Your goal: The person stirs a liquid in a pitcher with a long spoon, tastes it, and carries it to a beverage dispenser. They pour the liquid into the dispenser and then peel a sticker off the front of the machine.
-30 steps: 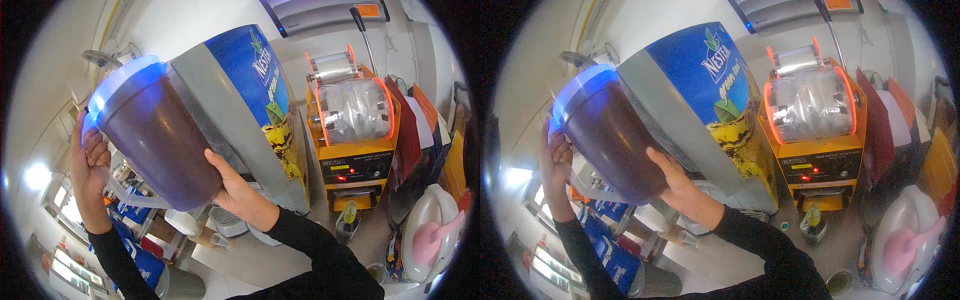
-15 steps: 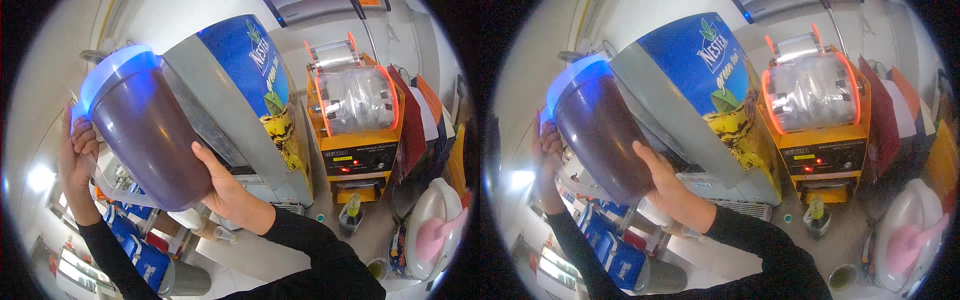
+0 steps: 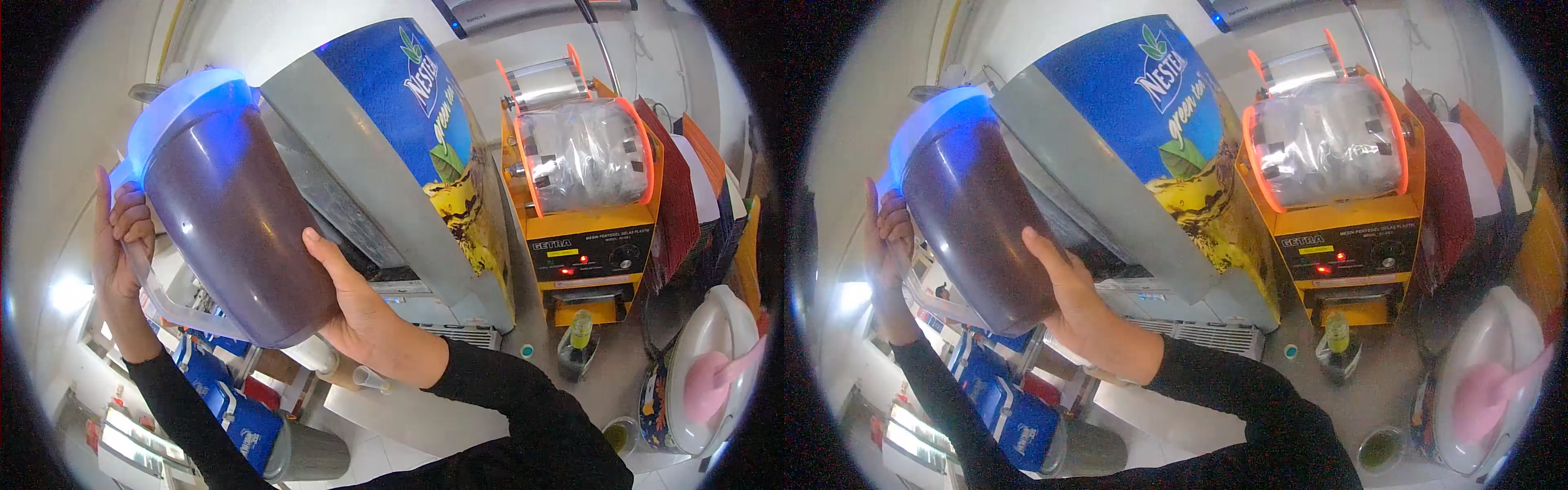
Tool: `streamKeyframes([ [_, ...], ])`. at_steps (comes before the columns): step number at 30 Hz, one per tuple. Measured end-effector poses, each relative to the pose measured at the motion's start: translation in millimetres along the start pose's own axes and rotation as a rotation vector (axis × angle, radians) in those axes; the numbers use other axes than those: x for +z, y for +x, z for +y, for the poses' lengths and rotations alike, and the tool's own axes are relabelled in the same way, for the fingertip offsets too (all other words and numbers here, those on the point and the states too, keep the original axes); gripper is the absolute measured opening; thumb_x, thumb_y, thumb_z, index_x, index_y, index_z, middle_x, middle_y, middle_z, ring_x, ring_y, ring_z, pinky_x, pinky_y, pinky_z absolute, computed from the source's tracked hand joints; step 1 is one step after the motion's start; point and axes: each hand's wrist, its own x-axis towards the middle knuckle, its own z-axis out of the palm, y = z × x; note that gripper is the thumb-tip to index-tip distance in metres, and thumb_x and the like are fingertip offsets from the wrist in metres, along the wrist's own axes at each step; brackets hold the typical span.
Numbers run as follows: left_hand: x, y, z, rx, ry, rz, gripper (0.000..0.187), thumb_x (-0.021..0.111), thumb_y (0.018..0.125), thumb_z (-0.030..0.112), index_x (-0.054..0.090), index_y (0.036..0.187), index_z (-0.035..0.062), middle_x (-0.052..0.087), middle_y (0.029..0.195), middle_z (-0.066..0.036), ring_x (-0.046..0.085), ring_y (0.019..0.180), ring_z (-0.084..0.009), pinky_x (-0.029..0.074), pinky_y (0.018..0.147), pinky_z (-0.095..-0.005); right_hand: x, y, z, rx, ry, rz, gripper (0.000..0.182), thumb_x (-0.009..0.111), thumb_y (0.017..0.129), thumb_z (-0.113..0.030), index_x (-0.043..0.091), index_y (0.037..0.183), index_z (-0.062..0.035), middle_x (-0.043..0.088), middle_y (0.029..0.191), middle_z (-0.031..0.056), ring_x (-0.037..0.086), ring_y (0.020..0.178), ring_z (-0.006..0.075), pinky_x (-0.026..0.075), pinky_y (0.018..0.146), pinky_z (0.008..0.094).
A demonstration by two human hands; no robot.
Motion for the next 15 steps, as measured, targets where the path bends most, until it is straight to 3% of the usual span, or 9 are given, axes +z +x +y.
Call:
streamKeyframes([
  [15, -2.8, 2.6, 2.7, -0.085, -0.188, -0.111, 0.032, 0.052, 0.083, 0.032, 0.038, 0.075, 0.0049, 0.034, 0.062, -0.001, 0.034, 0.052, -0.0086, 0.031, 0.049, -0.0215, 9.2, -2.7, 1.8, -0.034, -0.005, -0.046, 0.049, 0.052, 0.082, -0.034, 0.036, 0.118, -0.0051, 0.044, 0.117, 0.0107, 0.044, 0.108, 0.0182, 0.036, 0.093, 0.0336],
])
